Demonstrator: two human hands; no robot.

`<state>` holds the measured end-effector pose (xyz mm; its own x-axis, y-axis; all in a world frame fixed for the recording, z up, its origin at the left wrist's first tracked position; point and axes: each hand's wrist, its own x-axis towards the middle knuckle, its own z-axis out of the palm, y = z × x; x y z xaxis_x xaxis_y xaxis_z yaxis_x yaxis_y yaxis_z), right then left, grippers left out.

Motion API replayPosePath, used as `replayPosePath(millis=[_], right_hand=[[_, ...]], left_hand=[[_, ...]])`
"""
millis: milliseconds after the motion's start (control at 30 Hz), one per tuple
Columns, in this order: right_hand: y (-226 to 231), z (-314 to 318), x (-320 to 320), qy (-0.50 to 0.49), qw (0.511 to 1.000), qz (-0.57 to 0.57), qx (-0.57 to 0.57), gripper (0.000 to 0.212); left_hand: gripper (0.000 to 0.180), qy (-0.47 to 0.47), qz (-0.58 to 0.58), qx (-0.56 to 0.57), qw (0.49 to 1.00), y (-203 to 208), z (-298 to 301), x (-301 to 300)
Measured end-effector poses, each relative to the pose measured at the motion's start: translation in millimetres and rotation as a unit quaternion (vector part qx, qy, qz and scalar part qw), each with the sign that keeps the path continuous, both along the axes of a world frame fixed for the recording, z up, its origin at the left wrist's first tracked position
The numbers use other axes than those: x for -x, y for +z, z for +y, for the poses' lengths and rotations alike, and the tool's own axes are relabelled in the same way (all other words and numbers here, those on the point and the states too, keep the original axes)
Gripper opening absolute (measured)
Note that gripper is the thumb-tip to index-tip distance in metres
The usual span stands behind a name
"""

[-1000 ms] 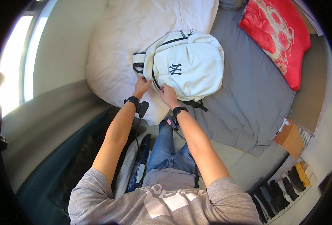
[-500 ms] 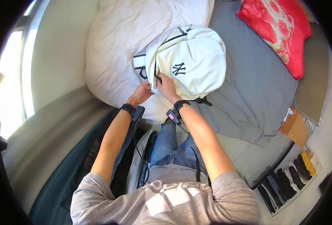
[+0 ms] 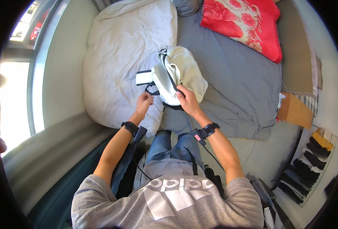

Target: The person picks up a red backpack, zips it closed, and places it on a wardrobe shelf. They then pick up a white backpack, zip it, and place it on the same shelf. Finally, they pick up a white drawstring bag, close it, and place it on the shelf as well.

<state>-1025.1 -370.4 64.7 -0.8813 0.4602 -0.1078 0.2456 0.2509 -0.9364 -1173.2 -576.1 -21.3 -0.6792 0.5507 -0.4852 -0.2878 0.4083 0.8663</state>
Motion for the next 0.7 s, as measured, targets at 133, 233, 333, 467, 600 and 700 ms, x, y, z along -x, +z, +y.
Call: replayPosePath(millis=[133,233,333,467,600,700], right_hand=[[60.6,39.5,-46.7,0.014,0.996,0.035,-0.075,0.02],[92.8,65.9,-81.5,0.027,0.995,0.04,-0.086,0.017],[105.2,85.7,-104.2,0.009,0.989,0.109,-0.096,0.015],[101.3,110.0,-130.8,-0.014,0.994,0.073,-0.081,0.016],[85.7,121.5,-158.2,-0.031,0.996,0.058,-0.066,0.016],[73.1,124.0,-179.6,-0.042,0.998,0.025,-0.039,0.015]], left_hand=[[0.036,0.068,0.375,0.013,0.924,41.3,43.4,-7.8],[0.052,-0.062,0.489,-0.047,0.869,71.8,80.2,-5.7],[0.046,-0.255,0.02,-0.004,0.967,90.6,111.4,-23.7],[0.04,-0.457,-0.031,0.013,0.889,97.4,136.2,-66.8],[0.056,-0.519,-0.022,0.026,0.854,83.0,138.3,-116.8],[0.072,-0.501,-0.008,0.071,0.863,57.5,133.3,-141.0]])
